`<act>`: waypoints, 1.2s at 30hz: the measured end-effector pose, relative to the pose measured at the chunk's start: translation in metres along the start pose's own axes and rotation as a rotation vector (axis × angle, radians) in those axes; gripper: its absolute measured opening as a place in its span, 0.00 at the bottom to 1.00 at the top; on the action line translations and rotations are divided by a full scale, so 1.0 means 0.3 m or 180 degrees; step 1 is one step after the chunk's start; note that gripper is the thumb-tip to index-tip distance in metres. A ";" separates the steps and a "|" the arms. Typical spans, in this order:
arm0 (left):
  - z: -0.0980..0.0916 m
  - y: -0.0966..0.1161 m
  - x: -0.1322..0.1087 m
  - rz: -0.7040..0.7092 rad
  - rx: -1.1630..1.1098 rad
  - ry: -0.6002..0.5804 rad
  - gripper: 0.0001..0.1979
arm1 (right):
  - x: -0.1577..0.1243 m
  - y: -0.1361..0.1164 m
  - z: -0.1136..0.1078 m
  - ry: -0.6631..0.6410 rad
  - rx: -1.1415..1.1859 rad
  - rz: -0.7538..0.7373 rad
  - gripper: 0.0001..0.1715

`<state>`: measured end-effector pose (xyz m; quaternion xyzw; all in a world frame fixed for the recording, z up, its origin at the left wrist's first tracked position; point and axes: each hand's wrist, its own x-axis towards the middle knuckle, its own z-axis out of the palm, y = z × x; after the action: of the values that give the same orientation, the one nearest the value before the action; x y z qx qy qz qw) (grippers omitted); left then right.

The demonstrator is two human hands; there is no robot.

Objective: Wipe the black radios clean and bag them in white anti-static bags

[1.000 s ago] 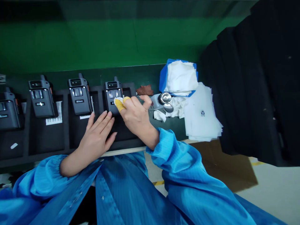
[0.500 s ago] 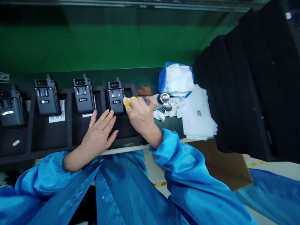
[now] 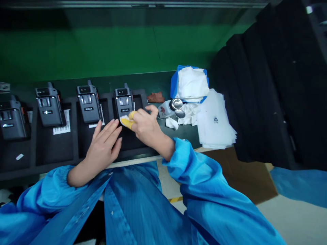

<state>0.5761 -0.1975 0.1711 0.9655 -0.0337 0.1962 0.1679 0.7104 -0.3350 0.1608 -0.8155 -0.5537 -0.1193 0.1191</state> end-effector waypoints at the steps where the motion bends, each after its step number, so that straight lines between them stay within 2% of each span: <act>1: -0.014 -0.002 0.001 -0.0030 0.0004 0.0113 0.15 | -0.026 -0.008 -0.018 -0.0010 0.0029 -0.0167 0.20; 3: -0.049 -0.008 0.001 -0.0081 0.0073 0.0253 0.15 | -0.077 -0.003 -0.060 0.0174 0.0066 -0.0320 0.21; 4: -0.068 -0.013 0.000 -0.0109 0.0123 0.0269 0.15 | -0.101 0.016 -0.079 0.0406 0.0012 -0.0241 0.20; 6: -0.105 -0.028 -0.006 -0.0184 0.0216 0.0185 0.15 | -0.143 0.091 -0.105 0.1105 -0.0351 0.0186 0.19; 8: -0.133 -0.053 -0.019 -0.0305 0.0297 0.0029 0.16 | -0.182 0.201 -0.107 0.1726 -0.0932 0.0768 0.16; 9: -0.143 -0.068 -0.027 -0.0367 0.0340 -0.0047 0.17 | -0.202 0.259 -0.100 0.1816 -0.1159 0.1082 0.16; 12: -0.155 -0.115 -0.053 -0.0487 0.0437 -0.0204 0.19 | -0.257 0.396 -0.065 0.1445 -0.1251 0.1591 0.22; 16: -0.147 -0.161 -0.081 -0.0514 0.0411 -0.0390 0.20 | -0.297 0.444 -0.054 0.1009 -0.1087 0.1647 0.26; 18: -0.140 -0.172 -0.093 -0.0504 0.0380 -0.0411 0.20 | -0.285 0.432 -0.072 0.1161 -0.1128 0.1501 0.25; 20: -0.130 -0.177 -0.104 -0.0487 0.0348 -0.0396 0.21 | -0.239 0.403 -0.093 0.1551 -0.1244 0.1239 0.21; 23: -0.114 -0.180 -0.115 -0.0397 0.0335 -0.0386 0.21 | -0.105 0.310 -0.107 0.1871 -0.1325 0.0912 0.13; 27: -0.095 -0.184 -0.120 -0.0288 0.0476 -0.0352 0.20 | 0.144 0.108 -0.073 0.1320 -0.0697 0.0821 0.16; 31: -0.089 -0.185 -0.123 -0.0295 0.0410 -0.0377 0.21 | 0.360 -0.057 0.012 0.0646 -0.0297 0.0569 0.18; 33: -0.087 -0.183 -0.124 -0.0342 0.0354 -0.0377 0.21 | 0.426 -0.101 0.058 0.0367 -0.0288 0.0333 0.18; 36: -0.085 -0.179 -0.124 -0.0373 0.0321 -0.0368 0.20 | 0.459 -0.123 0.105 0.0166 -0.0428 -0.0095 0.19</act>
<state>0.5395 -0.1383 0.1619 0.9828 0.0231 0.1314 0.1280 0.7275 -0.1909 0.1783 -0.8099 -0.5533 -0.1791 0.0767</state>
